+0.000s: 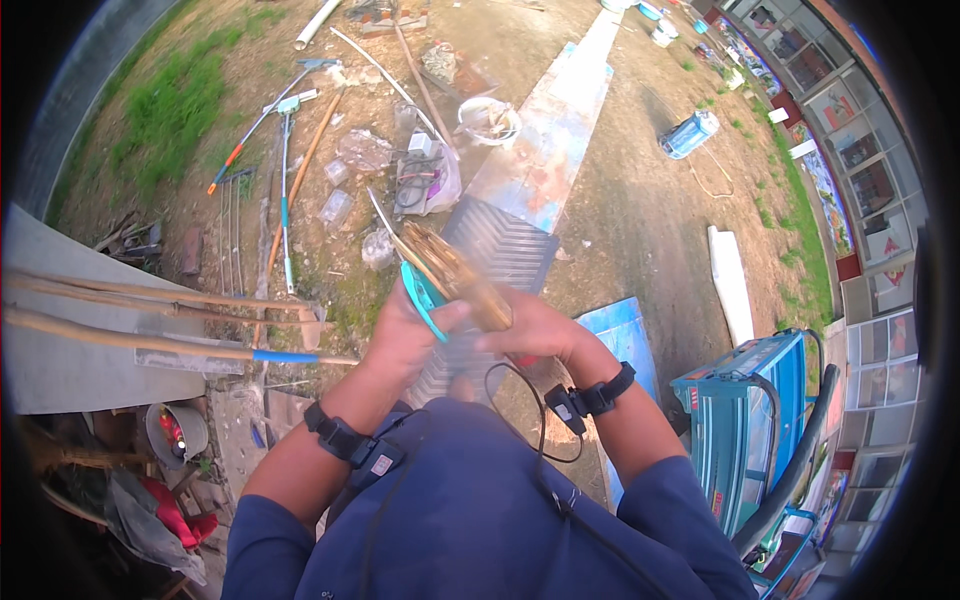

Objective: The recorder uses scissors to trim the ends of a straw broom and then uses white tape to secure the straw bundle.

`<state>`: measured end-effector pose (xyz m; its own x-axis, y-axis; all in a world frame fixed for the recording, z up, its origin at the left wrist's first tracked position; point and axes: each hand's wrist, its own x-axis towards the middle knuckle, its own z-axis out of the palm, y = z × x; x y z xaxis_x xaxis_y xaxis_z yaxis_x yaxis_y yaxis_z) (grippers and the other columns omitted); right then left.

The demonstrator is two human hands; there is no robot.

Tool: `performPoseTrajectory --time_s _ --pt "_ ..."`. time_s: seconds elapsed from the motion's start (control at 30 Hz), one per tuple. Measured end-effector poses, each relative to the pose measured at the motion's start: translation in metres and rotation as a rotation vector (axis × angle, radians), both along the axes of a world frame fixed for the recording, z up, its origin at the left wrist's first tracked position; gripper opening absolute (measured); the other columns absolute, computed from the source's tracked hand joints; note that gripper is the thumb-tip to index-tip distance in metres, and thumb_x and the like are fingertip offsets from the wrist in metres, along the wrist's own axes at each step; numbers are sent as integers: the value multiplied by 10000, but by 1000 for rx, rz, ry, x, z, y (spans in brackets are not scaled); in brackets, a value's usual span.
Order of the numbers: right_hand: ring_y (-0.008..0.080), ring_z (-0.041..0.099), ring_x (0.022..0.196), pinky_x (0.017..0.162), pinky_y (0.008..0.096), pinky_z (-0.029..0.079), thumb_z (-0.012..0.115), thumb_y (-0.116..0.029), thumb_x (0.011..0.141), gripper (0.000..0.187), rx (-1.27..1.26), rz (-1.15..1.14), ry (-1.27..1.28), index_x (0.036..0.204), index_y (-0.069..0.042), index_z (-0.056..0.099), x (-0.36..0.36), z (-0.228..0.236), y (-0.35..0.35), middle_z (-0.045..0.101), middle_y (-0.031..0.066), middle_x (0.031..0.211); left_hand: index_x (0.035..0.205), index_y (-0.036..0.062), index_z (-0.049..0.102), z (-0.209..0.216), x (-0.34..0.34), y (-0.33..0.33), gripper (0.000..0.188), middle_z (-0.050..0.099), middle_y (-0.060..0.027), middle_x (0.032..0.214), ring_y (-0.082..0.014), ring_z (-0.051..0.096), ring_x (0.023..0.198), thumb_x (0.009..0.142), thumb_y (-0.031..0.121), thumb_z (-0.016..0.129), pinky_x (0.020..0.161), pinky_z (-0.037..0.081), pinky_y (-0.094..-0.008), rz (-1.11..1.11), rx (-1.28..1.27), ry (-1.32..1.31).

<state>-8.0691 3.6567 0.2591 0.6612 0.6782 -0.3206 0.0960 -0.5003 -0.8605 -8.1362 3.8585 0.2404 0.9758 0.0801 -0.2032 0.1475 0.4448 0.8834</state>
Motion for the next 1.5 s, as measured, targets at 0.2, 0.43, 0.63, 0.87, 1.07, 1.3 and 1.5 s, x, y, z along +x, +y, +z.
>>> performPoseTrajectory --time_s 0.2,0.43,0.63,0.87,1.07,1.3,1.5 --pt "249 636 1097 955 374 484 854 -408 744 773 142 13 174 1336 -11 556 9 -4 0 679 178 1184 1183 56 606 11 3 1 396 688 -41 1017 -150 657 878 844 114 802 729 546 -311 -30 -72 -65" --pt "284 662 1059 923 397 503 846 -359 763 692 129 -144 -73 1286 4 576 9 -3 4 683 190 1136 1289 33 537 18 12 0 482 662 -55 1166 -160 647 1053 860 -10 752 925 536 -315 35 -85 -1" --pt "360 669 1028 900 429 511 829 -351 785 613 60 -236 -164 1232 -1 596 -3 4 28 674 221 1091 1225 38 513 4 19 -6 468 672 -92 1048 -143 653 848 851 65 794 638 553 -283 94 194 -163" --pt "389 683 976 860 442 524 798 -409 810 588 -82 -340 -330 1200 -9 615 12 19 3 694 240 1042 1290 -7 468 -32 -16 57 523 674 -153 1094 -195 678 914 842 50 733 775 565 -334 -159 464 117" --pt "410 676 936 828 457 530 754 -415 812 489 -267 -288 -363 1144 -66 671 10 33 3 710 212 992 1320 -24 457 0 -38 65 633 667 -205 1136 -329 676 1029 768 123 729 941 527 -419 -553 854 124" --pt "415 672 902 788 474 531 731 -415 790 423 -311 -258 -408 1063 -95 678 6 26 10 706 202 945 1409 8 428 -6 -34 62 791 632 -270 1180 -406 636 1112 737 231 781 957 513 -428 -626 1063 -27" --pt "419 680 861 761 480 543 754 -351 772 451 -331 -240 -445 1100 -52 667 4 24 10 708 219 902 1426 -46 398 13 -30 61 779 599 -318 1232 -448 604 1154 776 225 731 976 495 -448 -681 1060 -52"
